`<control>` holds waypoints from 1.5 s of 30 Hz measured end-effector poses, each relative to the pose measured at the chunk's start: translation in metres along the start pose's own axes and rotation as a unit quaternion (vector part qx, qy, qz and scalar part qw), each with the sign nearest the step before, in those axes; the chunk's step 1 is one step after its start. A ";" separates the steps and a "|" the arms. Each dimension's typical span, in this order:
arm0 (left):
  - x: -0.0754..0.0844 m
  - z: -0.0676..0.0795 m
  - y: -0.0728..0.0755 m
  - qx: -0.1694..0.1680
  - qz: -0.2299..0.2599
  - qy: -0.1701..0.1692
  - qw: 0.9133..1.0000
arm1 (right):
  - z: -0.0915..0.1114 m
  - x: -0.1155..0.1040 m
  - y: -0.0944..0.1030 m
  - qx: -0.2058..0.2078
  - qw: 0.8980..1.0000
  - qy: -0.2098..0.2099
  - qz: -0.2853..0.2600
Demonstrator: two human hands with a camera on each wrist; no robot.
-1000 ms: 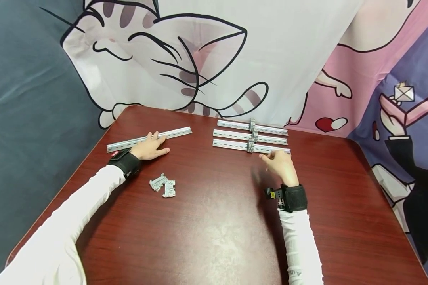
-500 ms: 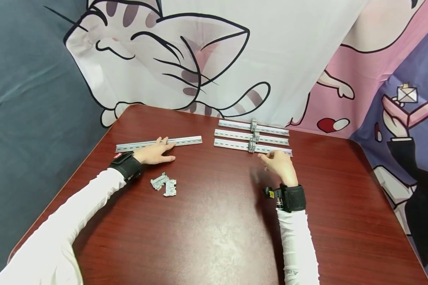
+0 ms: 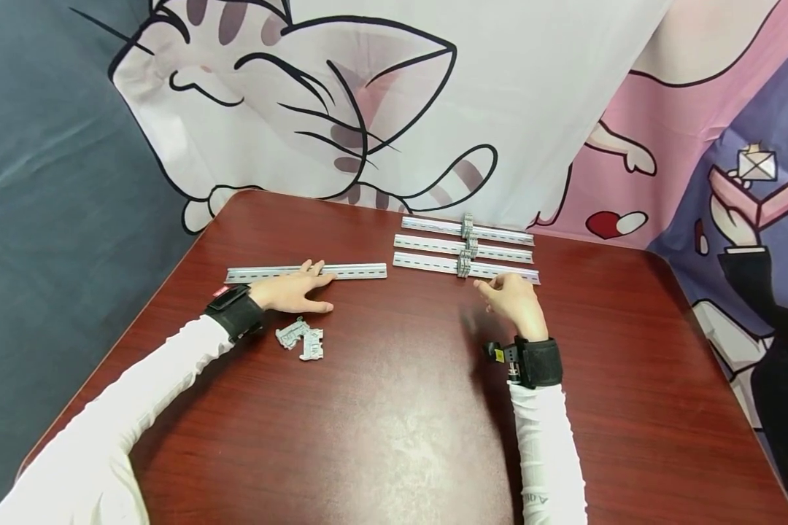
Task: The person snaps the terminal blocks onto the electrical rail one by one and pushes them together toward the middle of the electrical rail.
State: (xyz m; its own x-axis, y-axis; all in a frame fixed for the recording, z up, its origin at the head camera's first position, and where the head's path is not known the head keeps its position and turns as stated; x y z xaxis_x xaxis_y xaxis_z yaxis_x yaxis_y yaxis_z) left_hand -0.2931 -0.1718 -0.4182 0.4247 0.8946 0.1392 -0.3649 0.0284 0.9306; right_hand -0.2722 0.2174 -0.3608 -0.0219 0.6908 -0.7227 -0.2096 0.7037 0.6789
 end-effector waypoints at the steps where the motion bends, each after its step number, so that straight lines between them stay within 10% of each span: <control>1: 0.002 -0.001 0.000 -0.001 0.000 -0.004 1.000 | 0.000 0.000 0.000 -0.002 1.000 0.000 0.000; 26: 0.054 -0.021 0.002 -0.050 -0.040 -0.083 0.994 | -0.005 0.003 -0.009 -0.072 0.997 -0.017 0.006; 45: 0.132 -0.045 0.000 -0.084 -0.103 -0.108 0.985 | -0.003 0.000 -0.014 -0.100 0.994 -0.011 0.034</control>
State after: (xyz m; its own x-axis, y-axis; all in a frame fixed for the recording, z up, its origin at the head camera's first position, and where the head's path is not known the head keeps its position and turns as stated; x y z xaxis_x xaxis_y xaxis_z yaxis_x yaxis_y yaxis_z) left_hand -0.2740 -0.0340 -0.4154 0.6635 0.7472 0.0391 -0.3775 0.2891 0.8797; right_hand -0.2718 0.2067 -0.3708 -0.0208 0.7407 -0.6715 -0.3994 0.6096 0.6848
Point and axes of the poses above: each hand's wrist, its own z-axis away from the middle knuckle, its own y-axis out of the back of the hand, x = y × z, the point moved 2 cm from there along -z, towards the middle knuckle, and after that the axes turned 14 degrees about -z, right-handed, at the moved point
